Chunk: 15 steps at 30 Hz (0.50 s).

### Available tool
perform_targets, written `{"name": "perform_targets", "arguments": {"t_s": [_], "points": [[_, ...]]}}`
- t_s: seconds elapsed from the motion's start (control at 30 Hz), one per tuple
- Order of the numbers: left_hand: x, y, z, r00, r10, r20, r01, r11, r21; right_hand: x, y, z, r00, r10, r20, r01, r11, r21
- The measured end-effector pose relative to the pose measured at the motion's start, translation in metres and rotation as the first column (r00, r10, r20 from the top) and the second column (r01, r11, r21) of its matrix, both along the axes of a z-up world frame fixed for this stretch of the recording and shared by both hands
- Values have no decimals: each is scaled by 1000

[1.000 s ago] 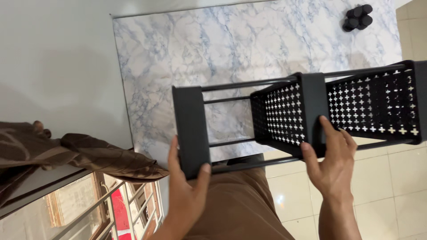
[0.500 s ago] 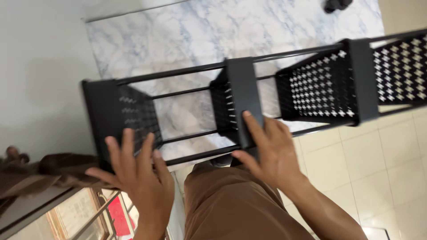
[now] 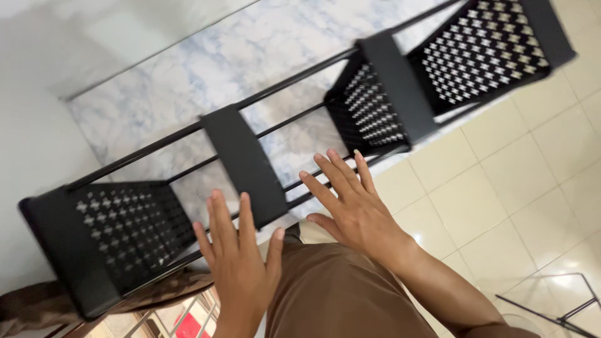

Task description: The person assembles a black metal shelving unit by hand, connecting frame bars and inserting crossbars. They then attach black plastic feet to the bottom of the frame legs.

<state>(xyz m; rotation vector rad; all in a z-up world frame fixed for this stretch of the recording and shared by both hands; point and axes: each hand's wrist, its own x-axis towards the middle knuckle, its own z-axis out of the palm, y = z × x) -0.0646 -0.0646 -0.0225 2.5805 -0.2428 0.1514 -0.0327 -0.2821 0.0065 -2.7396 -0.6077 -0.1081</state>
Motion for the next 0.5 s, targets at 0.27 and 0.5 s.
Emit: {"name": "perform_targets", "arguments": {"t_s": [0.27,0.5], "points": [[-13,-81,-9,996,84,25,-87,988,127,-39,-120,0,996,88,-18,-78,947,312],[-6,-184,-25,996,89,29,-93,979,183,-103,-261,-8,988,-148,42,122,921,371]]}}
